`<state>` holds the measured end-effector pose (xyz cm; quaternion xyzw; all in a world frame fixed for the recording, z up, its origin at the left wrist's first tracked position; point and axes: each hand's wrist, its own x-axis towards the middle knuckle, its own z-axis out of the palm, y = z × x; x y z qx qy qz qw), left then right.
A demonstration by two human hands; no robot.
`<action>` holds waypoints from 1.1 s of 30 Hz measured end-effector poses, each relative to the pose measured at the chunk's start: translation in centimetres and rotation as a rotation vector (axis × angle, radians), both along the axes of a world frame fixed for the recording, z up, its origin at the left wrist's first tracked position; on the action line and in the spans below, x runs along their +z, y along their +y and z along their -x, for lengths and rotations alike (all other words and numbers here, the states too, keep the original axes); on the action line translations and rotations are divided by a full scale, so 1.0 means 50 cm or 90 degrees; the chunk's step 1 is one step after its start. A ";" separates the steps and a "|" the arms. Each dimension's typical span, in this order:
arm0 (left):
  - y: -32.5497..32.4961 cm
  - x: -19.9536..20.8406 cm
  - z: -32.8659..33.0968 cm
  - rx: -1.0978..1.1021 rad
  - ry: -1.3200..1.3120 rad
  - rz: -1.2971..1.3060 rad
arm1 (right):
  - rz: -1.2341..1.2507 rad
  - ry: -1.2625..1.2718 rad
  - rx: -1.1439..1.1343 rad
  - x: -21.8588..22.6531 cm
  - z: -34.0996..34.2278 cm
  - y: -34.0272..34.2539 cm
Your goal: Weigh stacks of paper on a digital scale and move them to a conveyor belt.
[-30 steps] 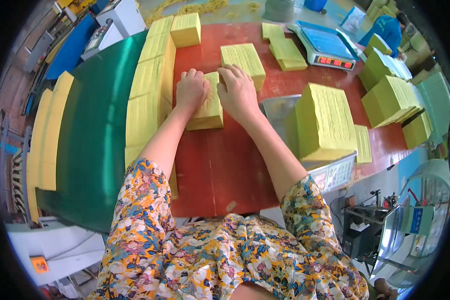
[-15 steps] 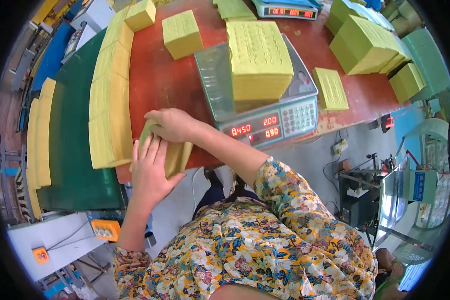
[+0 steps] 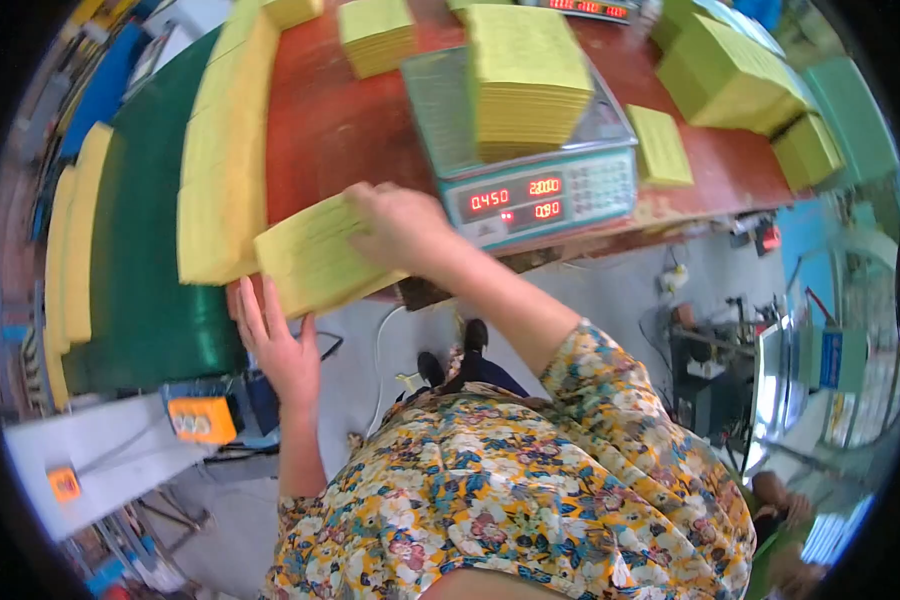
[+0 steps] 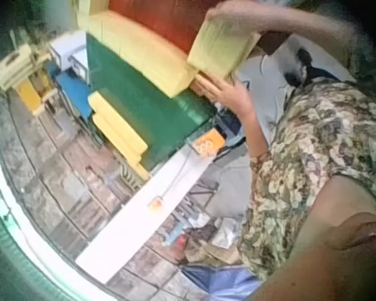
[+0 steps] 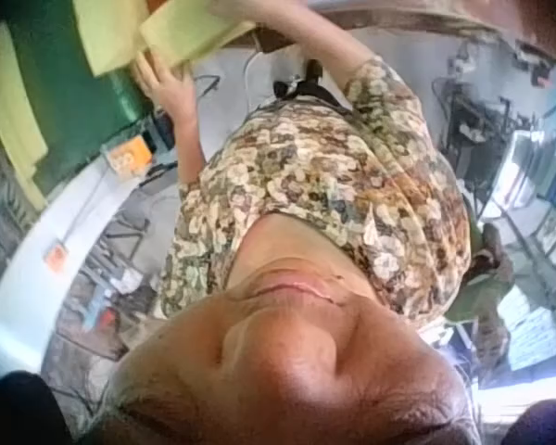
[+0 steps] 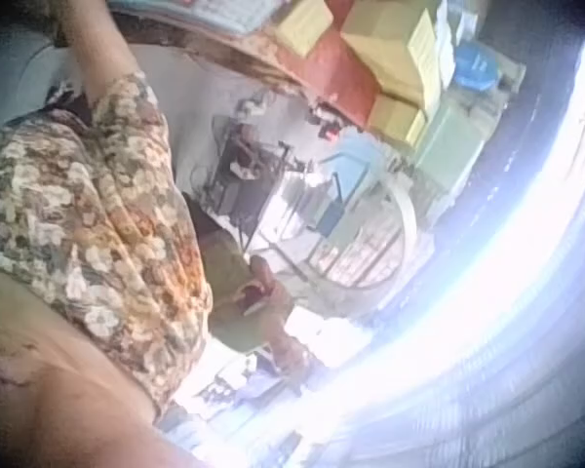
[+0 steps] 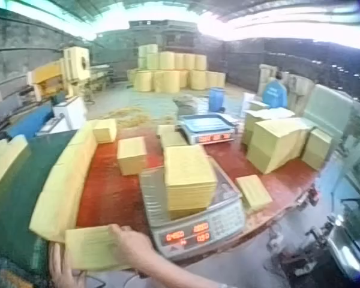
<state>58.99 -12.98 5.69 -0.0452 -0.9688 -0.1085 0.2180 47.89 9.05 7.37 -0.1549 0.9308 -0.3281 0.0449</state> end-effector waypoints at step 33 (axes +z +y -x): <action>0.009 0.025 -0.042 -0.083 -0.429 -1.277 | 0.312 -0.111 -0.062 0.006 -0.171 0.094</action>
